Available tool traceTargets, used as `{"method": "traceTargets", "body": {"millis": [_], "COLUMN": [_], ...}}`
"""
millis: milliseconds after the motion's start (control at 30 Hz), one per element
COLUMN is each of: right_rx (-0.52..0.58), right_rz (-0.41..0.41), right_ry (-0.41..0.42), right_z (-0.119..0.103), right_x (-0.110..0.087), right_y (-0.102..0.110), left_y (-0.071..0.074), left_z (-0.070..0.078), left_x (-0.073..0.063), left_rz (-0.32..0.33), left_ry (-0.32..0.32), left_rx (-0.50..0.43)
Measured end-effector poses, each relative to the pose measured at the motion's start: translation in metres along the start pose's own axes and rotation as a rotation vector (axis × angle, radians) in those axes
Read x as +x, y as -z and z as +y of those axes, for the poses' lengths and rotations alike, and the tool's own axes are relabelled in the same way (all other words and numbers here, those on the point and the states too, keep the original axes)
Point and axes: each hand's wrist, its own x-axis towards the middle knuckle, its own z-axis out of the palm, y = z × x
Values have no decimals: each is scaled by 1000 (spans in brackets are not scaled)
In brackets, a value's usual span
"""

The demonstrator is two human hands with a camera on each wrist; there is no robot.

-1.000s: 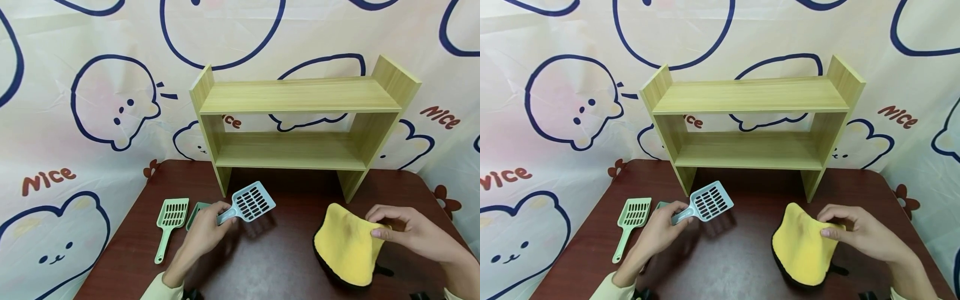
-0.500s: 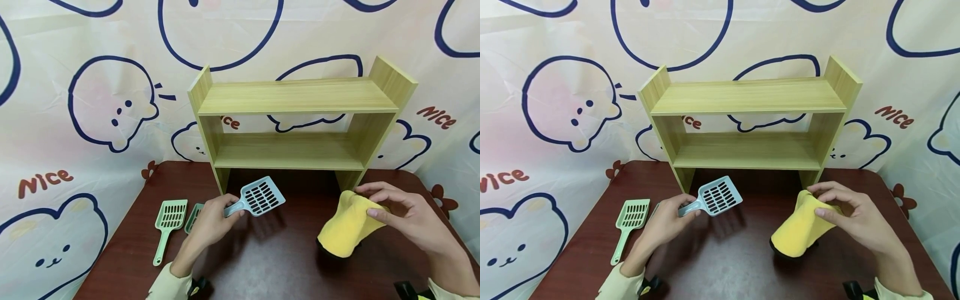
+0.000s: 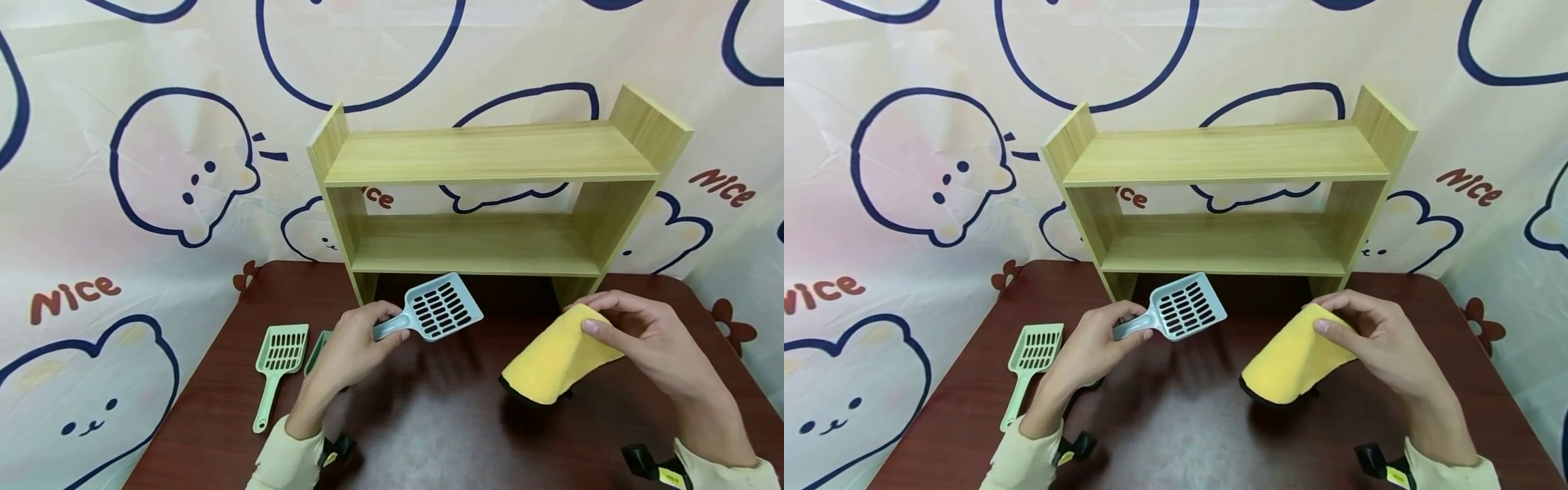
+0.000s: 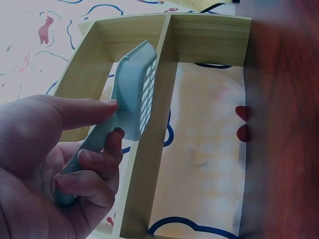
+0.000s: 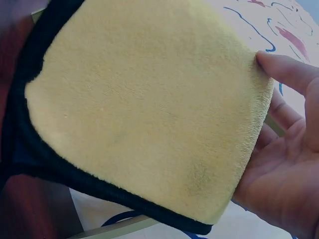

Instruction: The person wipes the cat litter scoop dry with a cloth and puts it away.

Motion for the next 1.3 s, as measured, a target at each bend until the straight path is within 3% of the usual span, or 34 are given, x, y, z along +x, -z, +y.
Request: {"method": "traceTargets", "body": {"millis": [233,400,600,867,1100,1300], "right_rx": [-13,105,97,87,248,332], "right_rz": [20,-35,-32,-32,-142,-220], "right_ry": [-50,-80,-153,-194,-193,-209], "right_z": [4,9,12,16,17,19], "right_x": [9,13,10,8,11,11], "right_y": [-5,-13,-20,-24,-21,-17], "left_y": [1,2,6,5,5,-2], "left_z": [-1,-2,-2,1,-1,0], "left_x": [0,0,-3,-7,-7,-5], "left_rz": [29,35,41,3,8,-33], "left_ry": [8,-16,-20,-92,-109,-106], "left_rx": [7,-2,-14,-3,26,-6]}}
